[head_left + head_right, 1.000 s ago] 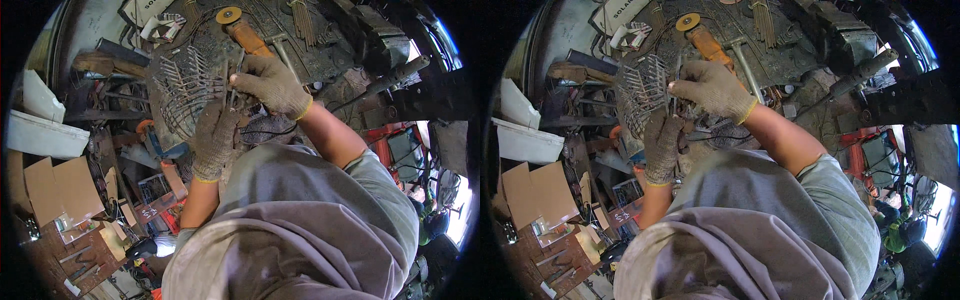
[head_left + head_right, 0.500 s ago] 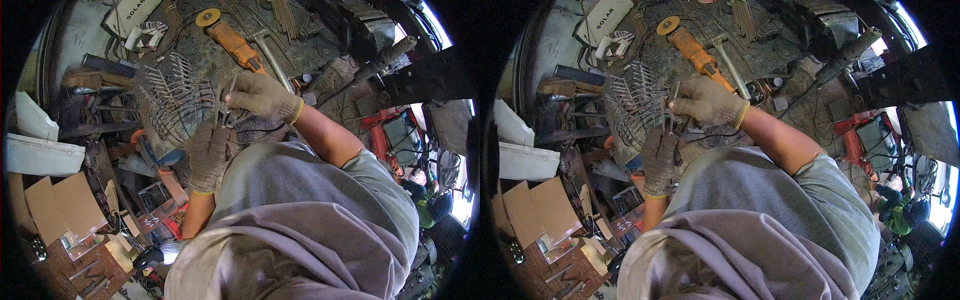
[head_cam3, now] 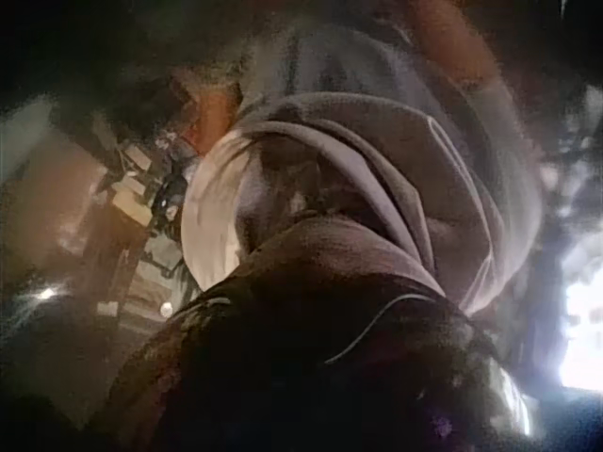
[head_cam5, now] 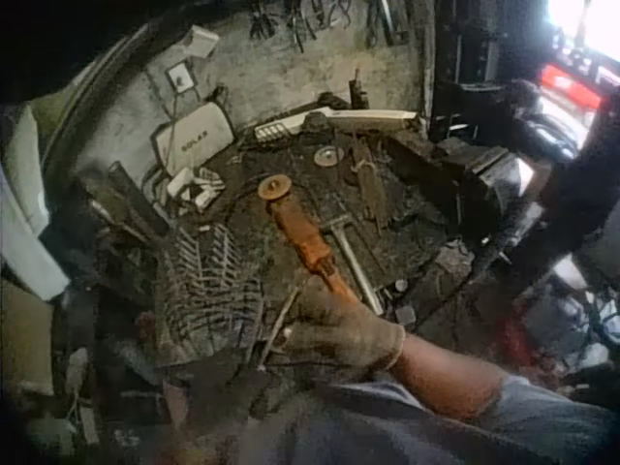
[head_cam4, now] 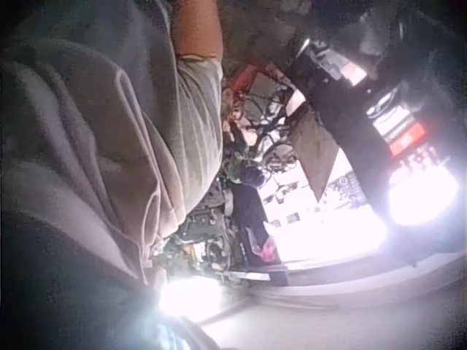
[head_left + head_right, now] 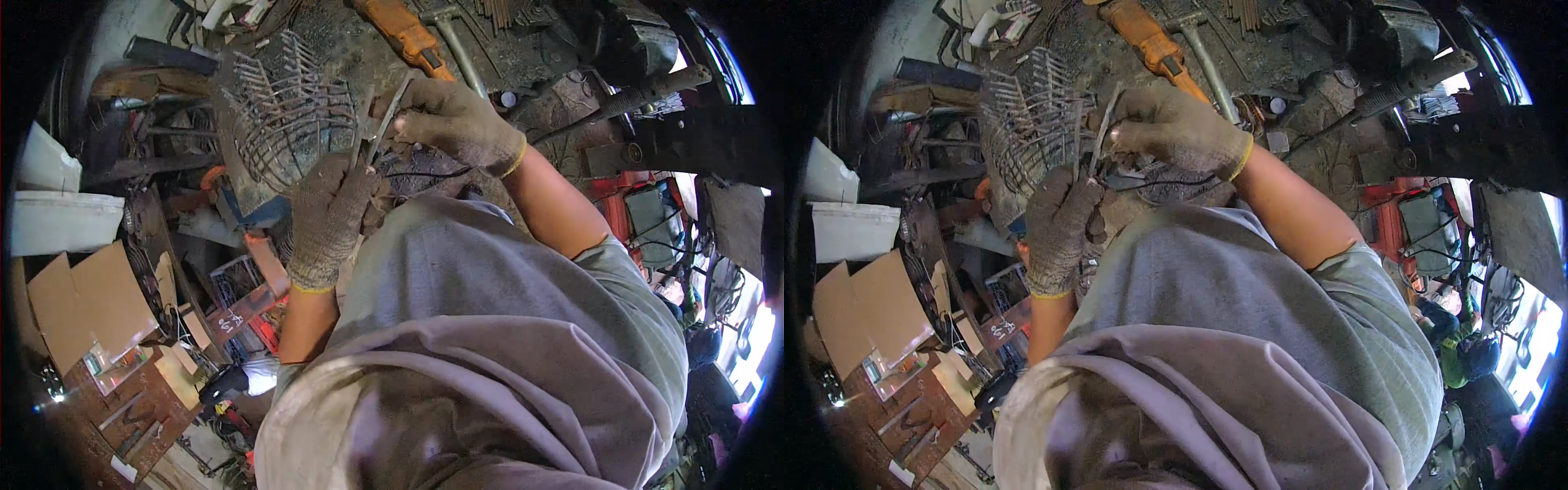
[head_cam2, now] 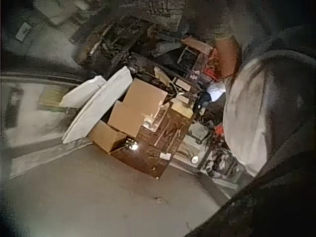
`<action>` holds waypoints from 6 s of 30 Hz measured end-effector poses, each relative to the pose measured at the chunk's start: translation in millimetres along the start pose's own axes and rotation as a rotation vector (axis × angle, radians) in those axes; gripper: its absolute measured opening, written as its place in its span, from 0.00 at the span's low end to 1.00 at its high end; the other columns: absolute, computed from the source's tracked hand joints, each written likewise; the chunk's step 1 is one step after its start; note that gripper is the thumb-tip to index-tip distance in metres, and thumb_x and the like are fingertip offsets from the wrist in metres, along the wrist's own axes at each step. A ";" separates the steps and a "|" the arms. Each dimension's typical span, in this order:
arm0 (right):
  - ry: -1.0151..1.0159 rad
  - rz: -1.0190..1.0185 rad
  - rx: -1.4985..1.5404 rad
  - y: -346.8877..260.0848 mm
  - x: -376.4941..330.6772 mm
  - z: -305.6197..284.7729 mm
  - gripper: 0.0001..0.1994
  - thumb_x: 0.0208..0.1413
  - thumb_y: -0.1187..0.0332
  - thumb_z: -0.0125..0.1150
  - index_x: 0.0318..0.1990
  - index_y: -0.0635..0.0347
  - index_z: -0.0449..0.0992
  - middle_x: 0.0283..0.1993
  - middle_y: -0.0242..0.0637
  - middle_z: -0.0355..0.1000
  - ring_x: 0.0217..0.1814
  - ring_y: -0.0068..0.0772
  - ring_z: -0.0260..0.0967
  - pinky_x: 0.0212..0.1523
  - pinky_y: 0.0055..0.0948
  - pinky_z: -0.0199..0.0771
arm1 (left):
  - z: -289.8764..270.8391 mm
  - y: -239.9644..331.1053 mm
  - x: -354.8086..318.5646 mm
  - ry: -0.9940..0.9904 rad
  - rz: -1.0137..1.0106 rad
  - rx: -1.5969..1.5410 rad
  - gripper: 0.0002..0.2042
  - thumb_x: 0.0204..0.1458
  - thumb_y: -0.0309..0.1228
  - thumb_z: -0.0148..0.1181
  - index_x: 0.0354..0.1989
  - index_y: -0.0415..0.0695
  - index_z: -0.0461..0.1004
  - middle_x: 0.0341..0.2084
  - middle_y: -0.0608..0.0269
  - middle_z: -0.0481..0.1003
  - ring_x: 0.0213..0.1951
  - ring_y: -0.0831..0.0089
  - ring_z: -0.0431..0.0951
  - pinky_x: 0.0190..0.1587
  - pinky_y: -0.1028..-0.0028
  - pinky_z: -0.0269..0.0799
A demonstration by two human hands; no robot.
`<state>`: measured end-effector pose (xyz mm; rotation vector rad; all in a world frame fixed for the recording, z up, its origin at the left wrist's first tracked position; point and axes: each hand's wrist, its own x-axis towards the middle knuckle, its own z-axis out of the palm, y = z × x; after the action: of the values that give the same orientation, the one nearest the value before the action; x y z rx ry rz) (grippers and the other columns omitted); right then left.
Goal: The person manipulates a wire mesh cage on a workbench, uses an angle grinder to cut or smooth metal rods, and سپس assembles metal pieces by hand while other individuals work in the background of the shop.
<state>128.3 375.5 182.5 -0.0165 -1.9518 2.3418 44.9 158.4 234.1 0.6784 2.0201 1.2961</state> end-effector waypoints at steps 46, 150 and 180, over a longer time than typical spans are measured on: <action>0.125 0.011 0.111 6.1 -1.8 19.4 0.13 0.57 0.64 0.66 0.45 0.64 0.79 0.37 0.32 0.76 0.38 0.21 0.71 0.39 0.24 0.72 | -0.1 -7.9 -3.4 -0.083 -0.229 -0.390 0.09 0.58 0.33 0.60 0.40 0.40 0.74 0.31 0.63 0.77 0.30 0.79 0.74 0.34 0.78 0.70; 0.135 -0.309 -0.730 -51.0 -7.7 44.9 0.17 0.62 0.67 0.59 0.54 0.67 0.77 0.44 0.48 0.77 0.46 0.43 0.74 0.49 0.35 0.71 | -38.9 -15.6 -10.9 0.126 0.541 0.311 0.20 0.58 0.29 0.59 0.61 0.47 0.73 0.46 0.46 0.79 0.43 0.51 0.83 0.43 0.63 0.76; 0.376 -0.126 -0.434 -24.4 6.7 76.0 0.11 0.55 0.64 0.69 0.42 0.60 0.82 0.35 0.40 0.79 0.34 0.33 0.76 0.36 0.30 0.74 | -36.7 -53.8 -3.9 0.199 0.607 0.117 0.15 0.61 0.31 0.58 0.54 0.40 0.75 0.38 0.46 0.80 0.36 0.51 0.82 0.40 0.61 0.76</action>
<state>118.0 305.8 220.6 -0.3270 -2.1359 1.6520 15.7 113.4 196.9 1.3387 2.1443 1.6389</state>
